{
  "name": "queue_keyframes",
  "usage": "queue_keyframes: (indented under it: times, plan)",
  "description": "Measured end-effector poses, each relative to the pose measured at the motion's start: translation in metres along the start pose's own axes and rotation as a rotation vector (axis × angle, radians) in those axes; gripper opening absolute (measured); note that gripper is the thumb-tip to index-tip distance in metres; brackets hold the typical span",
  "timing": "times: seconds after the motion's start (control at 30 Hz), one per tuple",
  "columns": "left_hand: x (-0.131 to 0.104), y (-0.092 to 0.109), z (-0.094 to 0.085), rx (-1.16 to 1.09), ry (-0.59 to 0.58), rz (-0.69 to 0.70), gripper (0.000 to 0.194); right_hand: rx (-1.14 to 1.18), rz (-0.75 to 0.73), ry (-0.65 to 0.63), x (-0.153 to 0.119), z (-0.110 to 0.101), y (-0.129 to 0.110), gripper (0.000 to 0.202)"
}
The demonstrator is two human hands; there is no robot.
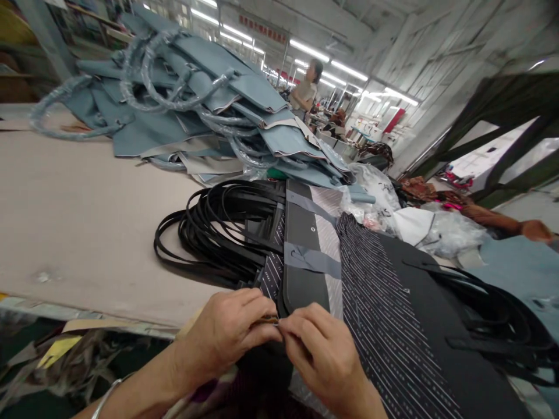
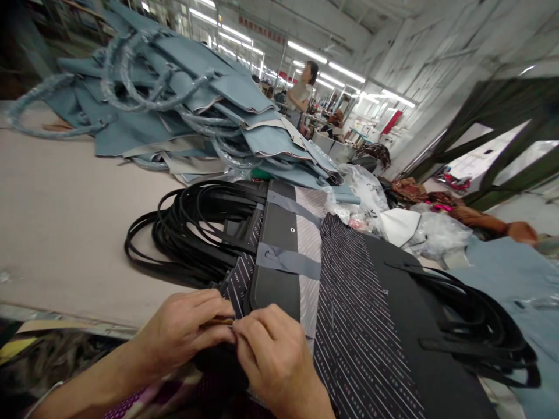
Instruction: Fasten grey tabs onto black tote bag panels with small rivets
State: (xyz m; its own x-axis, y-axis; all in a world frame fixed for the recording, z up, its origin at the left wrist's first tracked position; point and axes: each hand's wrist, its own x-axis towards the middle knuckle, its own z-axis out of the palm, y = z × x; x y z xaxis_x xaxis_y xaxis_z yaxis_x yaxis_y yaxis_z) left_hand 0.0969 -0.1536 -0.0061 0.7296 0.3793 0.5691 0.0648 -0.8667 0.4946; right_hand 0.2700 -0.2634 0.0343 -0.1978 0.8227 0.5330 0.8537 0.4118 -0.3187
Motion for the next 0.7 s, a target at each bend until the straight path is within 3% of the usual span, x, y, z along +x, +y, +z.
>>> queue_keyframes:
  times: [0.1,0.27,0.4,0.5,0.6,0.7]
  plan:
    - [0.002,-0.003,0.002,-0.088,-0.014,0.000,0.023,0.001,0.040,0.064,0.003,0.008,0.002,0.016]
    - [0.006,-0.006,0.012,-0.147,0.130,-0.042,0.016,0.209,0.354,0.094,0.015,0.017,0.018,0.015]
    - [0.003,-0.013,0.024,-0.155,0.154,-0.053,0.013,0.269,0.698,0.181,0.026,0.013,0.078,0.014]
    - [0.000,-0.021,0.033,-0.104,0.103,-0.071,0.023,0.477,0.959,0.214,0.038,0.008,0.139,0.033]
    - [-0.004,-0.029,0.042,-0.087,0.109,-0.092,0.023,0.532,1.000,0.225,0.053,0.008,0.186,0.044]
    - [-0.009,-0.036,0.049,-0.087,0.141,-0.092,0.017,0.547,1.029,0.208,0.067,0.013,0.212,0.043]
